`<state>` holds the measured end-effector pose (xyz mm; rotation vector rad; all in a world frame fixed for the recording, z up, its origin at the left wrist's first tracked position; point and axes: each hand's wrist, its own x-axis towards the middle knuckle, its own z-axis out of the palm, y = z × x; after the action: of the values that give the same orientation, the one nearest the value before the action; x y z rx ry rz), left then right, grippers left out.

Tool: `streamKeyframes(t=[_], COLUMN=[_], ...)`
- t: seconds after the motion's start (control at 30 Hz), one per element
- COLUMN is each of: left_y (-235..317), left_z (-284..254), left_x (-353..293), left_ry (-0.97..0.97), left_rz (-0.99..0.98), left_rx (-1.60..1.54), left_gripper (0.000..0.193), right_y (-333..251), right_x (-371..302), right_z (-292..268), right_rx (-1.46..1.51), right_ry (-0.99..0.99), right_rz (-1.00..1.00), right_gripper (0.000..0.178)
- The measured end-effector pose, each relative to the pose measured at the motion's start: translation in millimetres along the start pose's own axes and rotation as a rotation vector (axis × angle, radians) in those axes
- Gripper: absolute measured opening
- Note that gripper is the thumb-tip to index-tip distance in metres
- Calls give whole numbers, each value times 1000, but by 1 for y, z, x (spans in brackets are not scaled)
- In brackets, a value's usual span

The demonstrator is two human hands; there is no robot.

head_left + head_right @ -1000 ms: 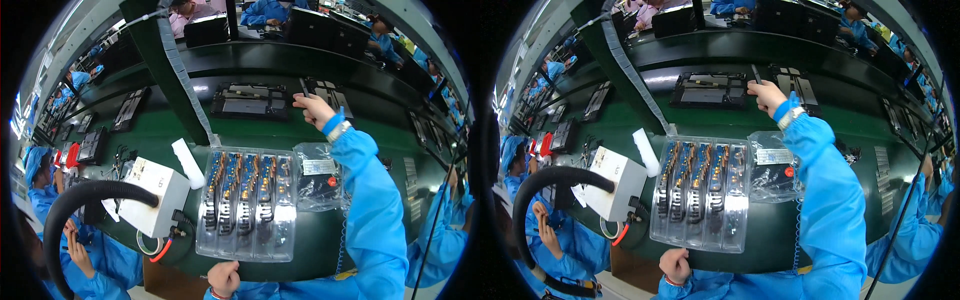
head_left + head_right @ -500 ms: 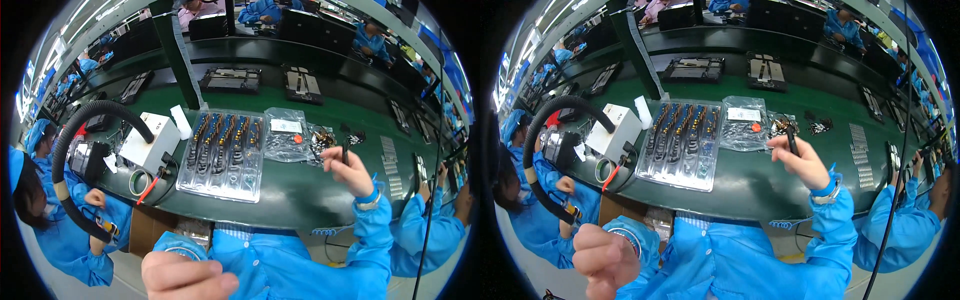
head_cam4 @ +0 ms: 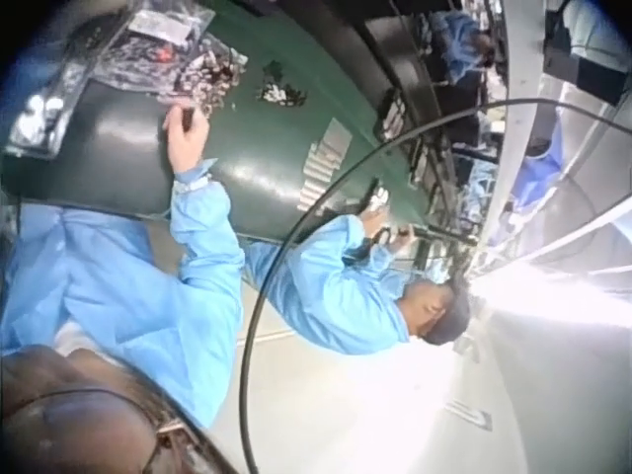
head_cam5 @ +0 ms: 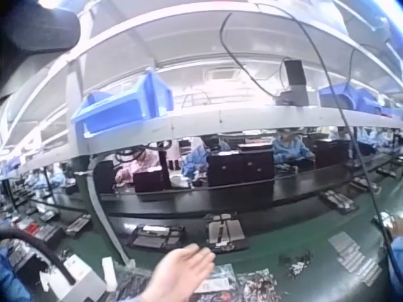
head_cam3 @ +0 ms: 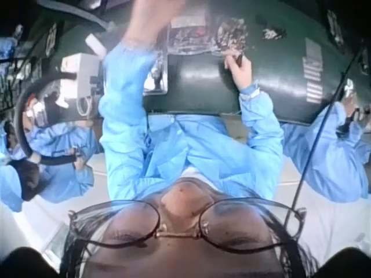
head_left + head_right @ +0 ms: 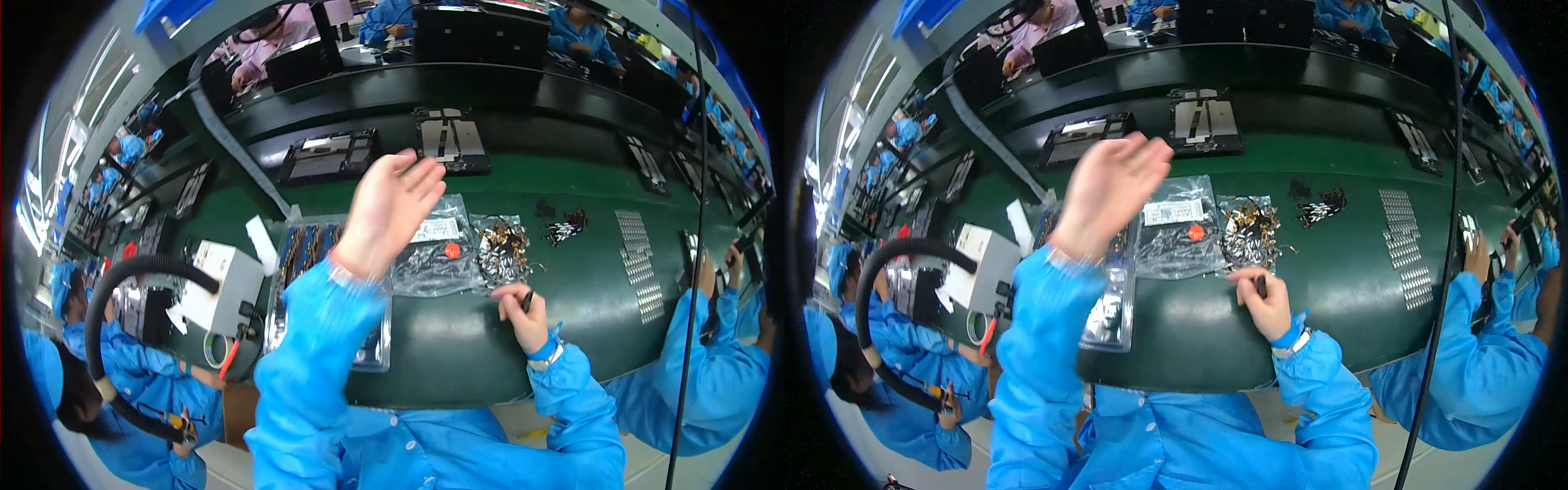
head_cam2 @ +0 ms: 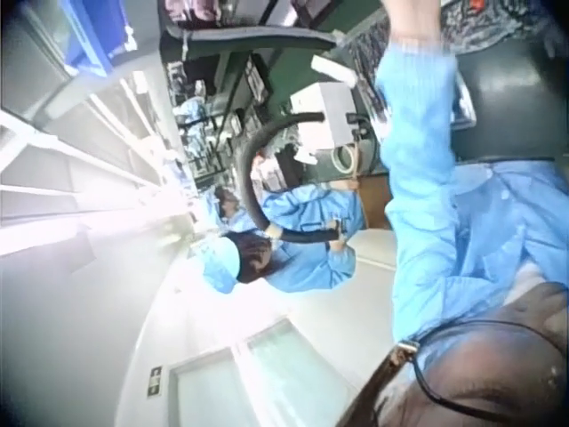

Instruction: The person assembles internal components and ribbon cables inside a tablet computer's plastic housing, using tweezers and a plastic pry tool.

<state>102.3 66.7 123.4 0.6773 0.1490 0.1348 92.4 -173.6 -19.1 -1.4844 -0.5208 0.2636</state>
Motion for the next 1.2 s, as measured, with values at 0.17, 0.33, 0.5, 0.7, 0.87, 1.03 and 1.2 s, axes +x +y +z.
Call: streamKeyframes(t=[0.17,0.33,0.5,0.7,0.87,1.03,1.2], left_y=[-67,-103,-90,-49,-22,-17,-39], left_z=[-56,-53,-90,-25,-35,-45,-80], left_x=[155,214,246,176,49,-91,-169], left_ry=[589,794,686,566,264,188,132], left_rz=[-150,12,-14,134,111,-147,-266], left_rx=[-259,-230,-91,-41,54,143,370], left_gripper=[53,37,40,34,19,22,29], right_y=[-3,-9,-14,3,-10,-41,-51], right_x=[-5,-7,-1,-4,15,6,-69], right_z=[4,-10,-1,-7,-26,-80,-68], right_rx=[6,-42,-23,-22,435,965,641], right_ry=[-92,-56,-37,164,378,-88,102], right_rz=[109,91,90,10,17,323,544], right_gripper=[17,17,14,15,35,64,28])
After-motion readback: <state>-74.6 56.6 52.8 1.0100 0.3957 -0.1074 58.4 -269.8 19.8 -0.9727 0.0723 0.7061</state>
